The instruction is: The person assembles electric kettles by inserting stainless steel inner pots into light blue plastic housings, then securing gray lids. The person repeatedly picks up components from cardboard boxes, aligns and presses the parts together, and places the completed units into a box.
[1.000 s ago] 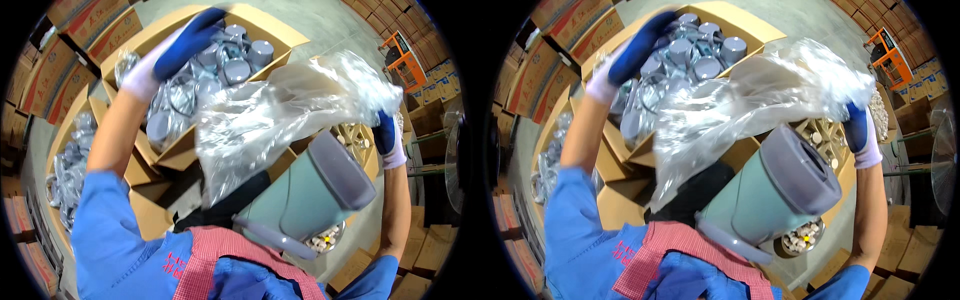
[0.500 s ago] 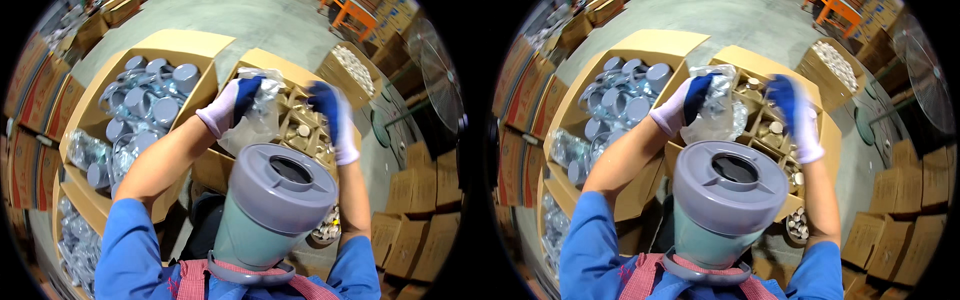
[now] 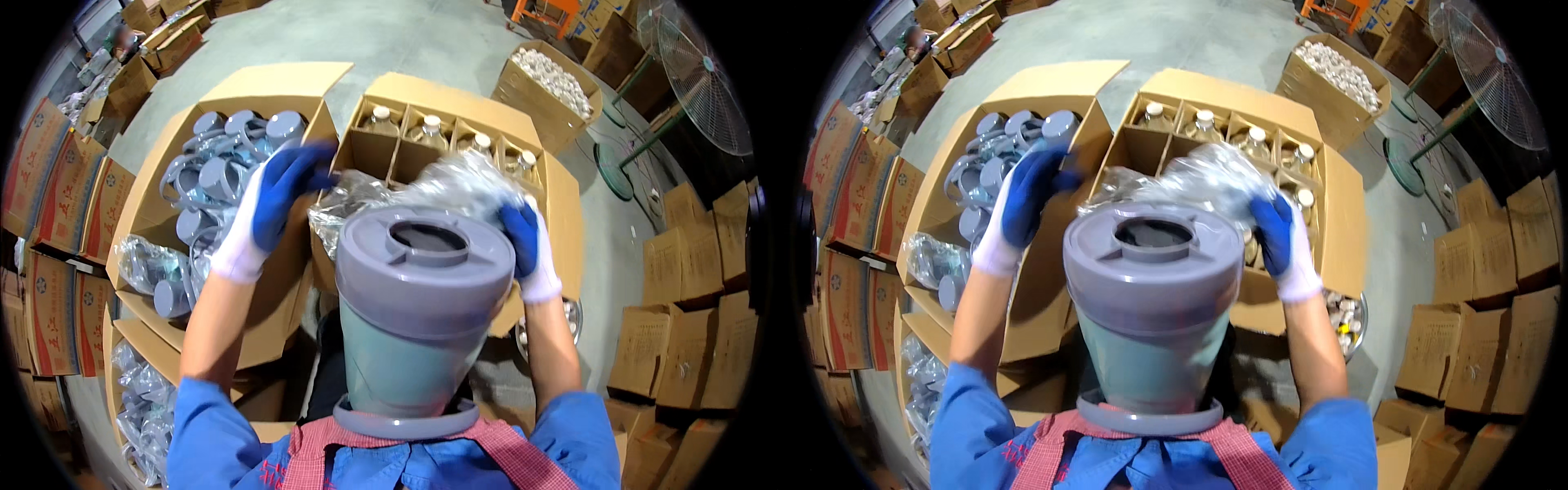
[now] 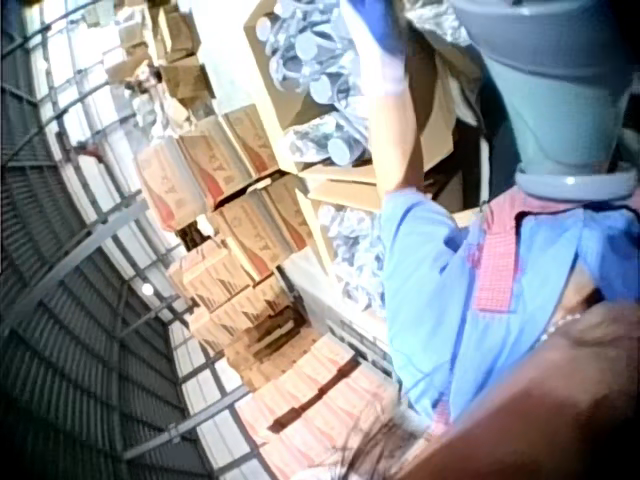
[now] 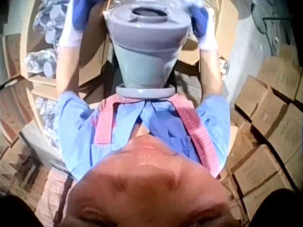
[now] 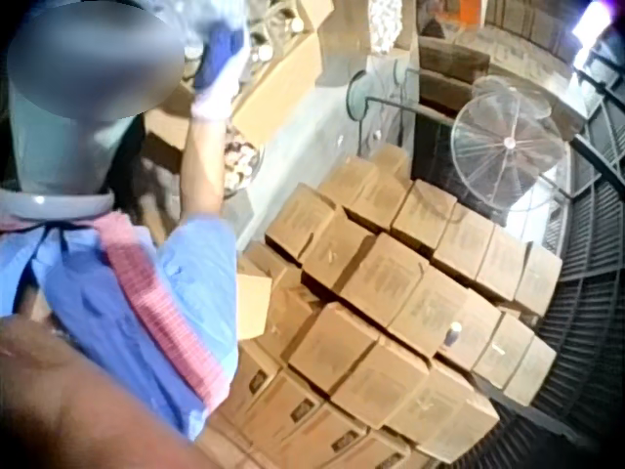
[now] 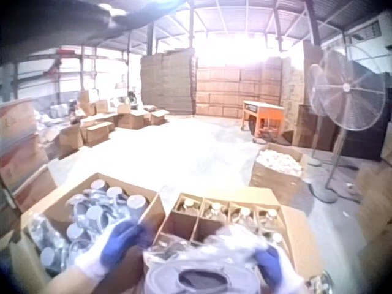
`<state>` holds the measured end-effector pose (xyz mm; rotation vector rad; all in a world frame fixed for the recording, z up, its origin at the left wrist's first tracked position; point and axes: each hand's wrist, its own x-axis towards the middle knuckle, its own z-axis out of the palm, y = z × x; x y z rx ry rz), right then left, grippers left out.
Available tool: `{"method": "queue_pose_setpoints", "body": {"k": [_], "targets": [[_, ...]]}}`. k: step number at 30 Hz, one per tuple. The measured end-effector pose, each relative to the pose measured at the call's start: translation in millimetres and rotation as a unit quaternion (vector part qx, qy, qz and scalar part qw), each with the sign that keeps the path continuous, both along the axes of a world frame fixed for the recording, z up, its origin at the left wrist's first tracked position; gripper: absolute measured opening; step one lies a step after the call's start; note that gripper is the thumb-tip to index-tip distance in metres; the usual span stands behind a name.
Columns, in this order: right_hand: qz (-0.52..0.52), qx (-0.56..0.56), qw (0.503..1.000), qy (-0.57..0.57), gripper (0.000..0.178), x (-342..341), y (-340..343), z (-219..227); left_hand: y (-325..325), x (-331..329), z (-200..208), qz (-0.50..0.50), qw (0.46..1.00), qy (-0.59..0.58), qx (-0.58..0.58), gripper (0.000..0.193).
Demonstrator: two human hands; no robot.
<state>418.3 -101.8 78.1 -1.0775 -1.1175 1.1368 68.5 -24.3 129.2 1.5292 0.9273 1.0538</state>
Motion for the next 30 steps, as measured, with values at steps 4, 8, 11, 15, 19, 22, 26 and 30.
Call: {"method": "queue_pose_setpoints", "body": {"k": [4, 8, 11, 15, 19, 22, 26, 30], "targets": [[0.046, 0.107, 0.981, 0.154, 0.031, -25.4, 42.7, 35.1, 3.6, 83.1, 40.8, -0.146, 0.989, 0.024, 0.015, 0.044], [-0.004, 0.14, 0.99, -0.018, 0.03, -7.9, 38.9, 58.5, 38.9, 66.1, 49.7, -0.007, 0.999, 0.039, -0.023, 0.017], [-0.028, 0.108, 0.979, 0.169, 0.029, -0.6, 57.2, 20.2, 49.4, 60.0, 30.8, 0.048, 0.996, -0.065, 0.026, 0.02], [0.001, 0.109, 0.956, 0.274, 0.03, 10.7, 87.3, -9.5, 62.9, 43.7, 7.7, 0.05, 0.988, -0.083, 0.116, 0.034], [0.082, 0.103, 0.92, 0.37, 0.043, -19.9, 109.2, 0.1, 77.7, 87.6, 6.9, -0.162, 0.969, 0.187, 0.001, 0.032], [0.083, -0.003, 0.981, 0.178, 0.049, -38.4, 102.6, -28.0, 104.2, 132.8, 8.2, -0.192, 0.969, -0.108, -0.112, 0.037], [0.185, -0.015, 0.975, 0.126, 0.03, -5.7, 113.1, -83.7, 123.4, 99.7, 43.5, -0.168, 0.982, 0.002, 0.083, 0.045], [0.2, -0.013, 0.925, 0.322, 0.042, 28.6, 120.6, -80.2, 121.9, -48.7, -33.9, 0.083, 0.962, 0.177, 0.191, 0.044]]}}
